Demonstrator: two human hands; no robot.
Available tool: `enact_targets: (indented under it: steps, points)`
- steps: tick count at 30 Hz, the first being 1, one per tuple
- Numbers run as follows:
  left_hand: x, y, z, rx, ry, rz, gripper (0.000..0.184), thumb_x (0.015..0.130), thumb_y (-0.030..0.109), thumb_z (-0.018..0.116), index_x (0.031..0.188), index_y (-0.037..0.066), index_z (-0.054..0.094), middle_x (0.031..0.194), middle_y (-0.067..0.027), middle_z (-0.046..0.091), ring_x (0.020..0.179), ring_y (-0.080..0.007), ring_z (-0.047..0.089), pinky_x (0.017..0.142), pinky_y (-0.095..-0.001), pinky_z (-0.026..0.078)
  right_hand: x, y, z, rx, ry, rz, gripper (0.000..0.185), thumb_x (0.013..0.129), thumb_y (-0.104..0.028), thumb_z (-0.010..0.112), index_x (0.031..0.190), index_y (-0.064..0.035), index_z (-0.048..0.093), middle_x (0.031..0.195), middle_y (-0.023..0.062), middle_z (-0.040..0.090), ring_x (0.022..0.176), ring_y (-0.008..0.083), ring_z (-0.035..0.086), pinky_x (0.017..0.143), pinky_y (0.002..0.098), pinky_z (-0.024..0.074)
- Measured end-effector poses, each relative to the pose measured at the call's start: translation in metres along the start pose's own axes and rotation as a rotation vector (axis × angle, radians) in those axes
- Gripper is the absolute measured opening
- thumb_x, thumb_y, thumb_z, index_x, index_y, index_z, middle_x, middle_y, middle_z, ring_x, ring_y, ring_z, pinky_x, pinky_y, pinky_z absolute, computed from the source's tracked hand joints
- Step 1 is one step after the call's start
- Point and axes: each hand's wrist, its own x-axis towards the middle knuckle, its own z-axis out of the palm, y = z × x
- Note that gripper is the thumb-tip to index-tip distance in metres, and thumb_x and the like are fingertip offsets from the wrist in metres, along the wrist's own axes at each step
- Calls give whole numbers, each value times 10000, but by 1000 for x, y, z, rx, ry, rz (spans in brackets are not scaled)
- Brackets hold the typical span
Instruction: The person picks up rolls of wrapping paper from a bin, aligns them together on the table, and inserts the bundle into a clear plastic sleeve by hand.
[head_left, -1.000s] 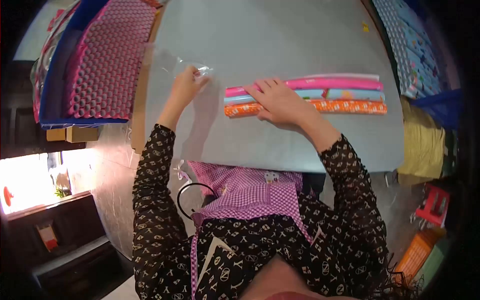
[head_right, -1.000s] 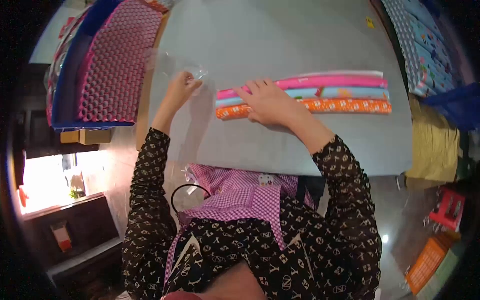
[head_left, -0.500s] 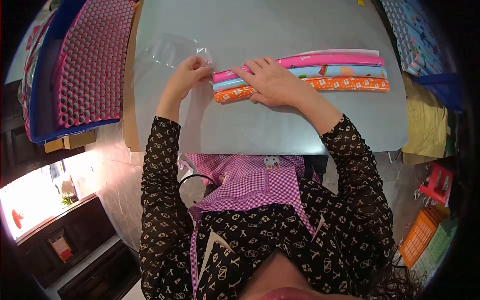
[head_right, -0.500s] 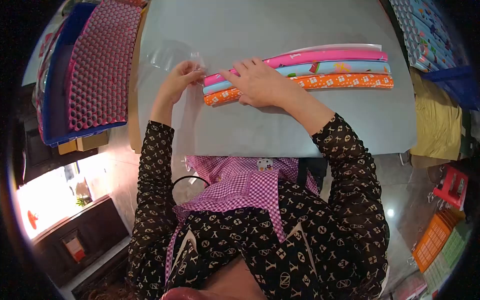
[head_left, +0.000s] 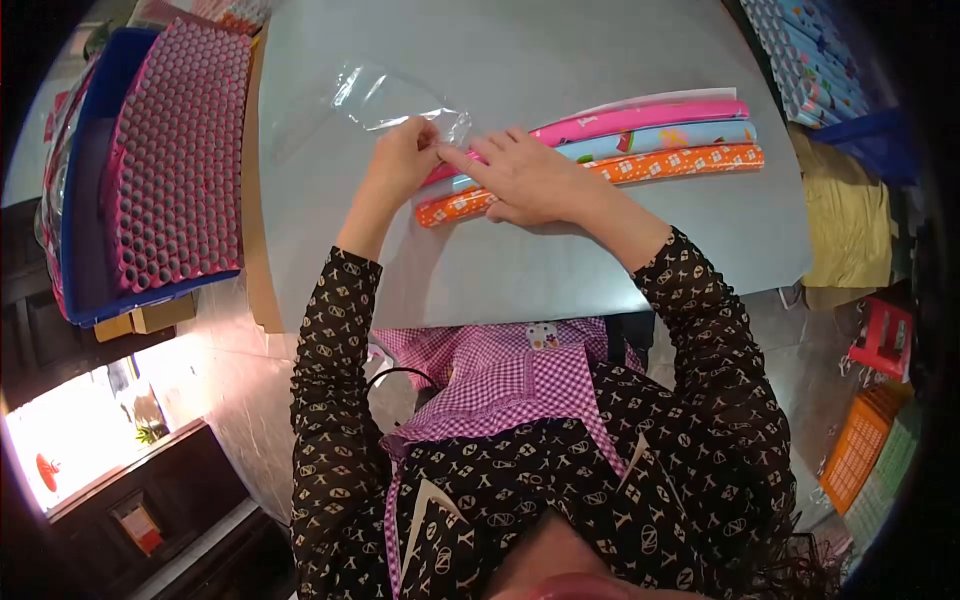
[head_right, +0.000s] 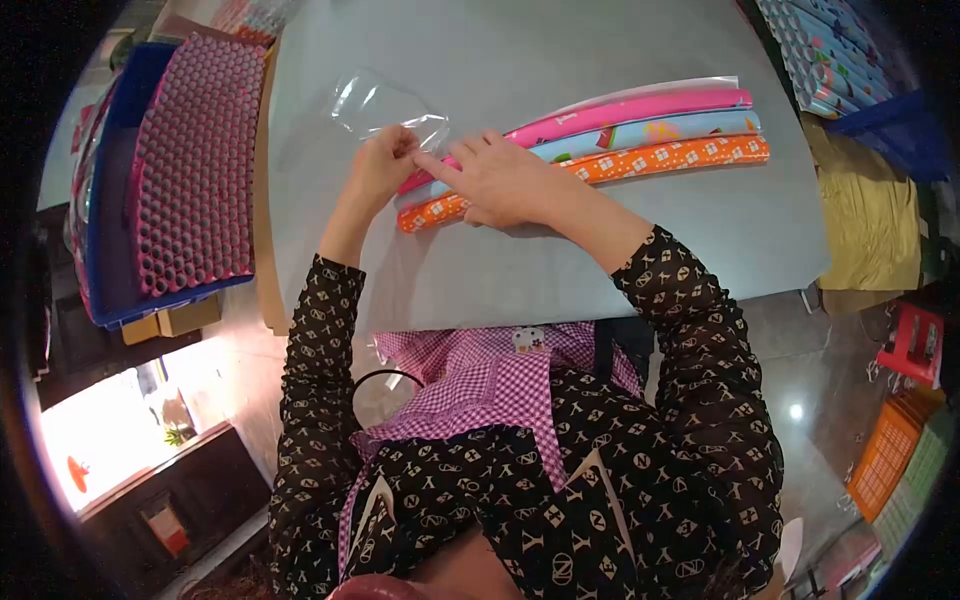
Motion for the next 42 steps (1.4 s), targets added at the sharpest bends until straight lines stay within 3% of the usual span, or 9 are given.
enact_targets:
  steps: [2,3,6,18,24,30,35,40,42]
  points:
    - [-3,-1,-2,7,-134,-72,250,809,138,694,1008,-10,664,846,-136,699,779,-223,668,721,-348,525,0,2,4,-6,25,5,867,795,-293,735,1498,-41,294,1221,166,528,1164,320,505,1028,420,375]
    - [-5,-3,-4,-125,-172,-57,166,848,112,657,931,-31,641,782,-37,643,736,-99,579,661,-286,490,1,3,7,-42,35,-4,878,805,-313,727,1510,-46,278,1205,166,547,1155,314,518,1013,412,386]
    - [-12,13,-20,-109,-262,-63,210,867,137,647,981,-38,665,807,-13,645,751,-82,566,678,-270,481,2,4,7,-52,37,-14,885,815,-331,718,1522,-49,266,1190,167,563,1145,307,529,1003,406,395]
    - [-8,-19,-17,-403,-415,-46,243,886,163,648,1006,-39,710,773,-27,654,726,-100,570,665,-274,472,-2,1,1,59,18,0,869,786,-282,737,1485,-9,298,1239,174,525,1183,325,497,1051,411,362]
    - [-6,-18,-23,-373,-310,-174,185,914,140,664,983,-23,717,797,3,652,736,-74,559,667,-245,461,1,4,0,42,-3,-5,789,791,-295,738,1420,8,370,1268,184,521,1204,326,492,1050,423,363]
    - [-8,-20,-35,-94,-217,-26,210,898,149,669,975,-45,695,810,-24,657,751,-79,568,679,-246,471,0,3,1,50,0,15,708,783,-308,744,1339,13,445,1263,183,531,1215,332,490,1032,437,381]
    - [-13,-11,-23,-150,-244,-53,176,845,138,670,907,-27,661,762,-12,630,698,-80,545,625,-264,456,-2,4,2,39,56,-29,659,784,-292,730,1312,2,466,1218,180,538,1169,335,513,989,439,408]
    - [-11,-33,-21,23,-127,-25,201,834,178,618,906,-9,639,772,-199,654,698,-286,627,654,-391,491,2,3,3,31,53,-43,698,786,-305,732,1354,-13,448,1233,182,535,1178,331,513,986,445,410]
    - [-11,-43,-20,30,-23,-58,213,849,179,583,936,-9,628,813,-208,656,735,-296,630,681,-394,493,0,0,5,-14,83,-45,773,772,-304,742,1408,-18,409,1282,195,522,1209,340,505,1009,447,400]
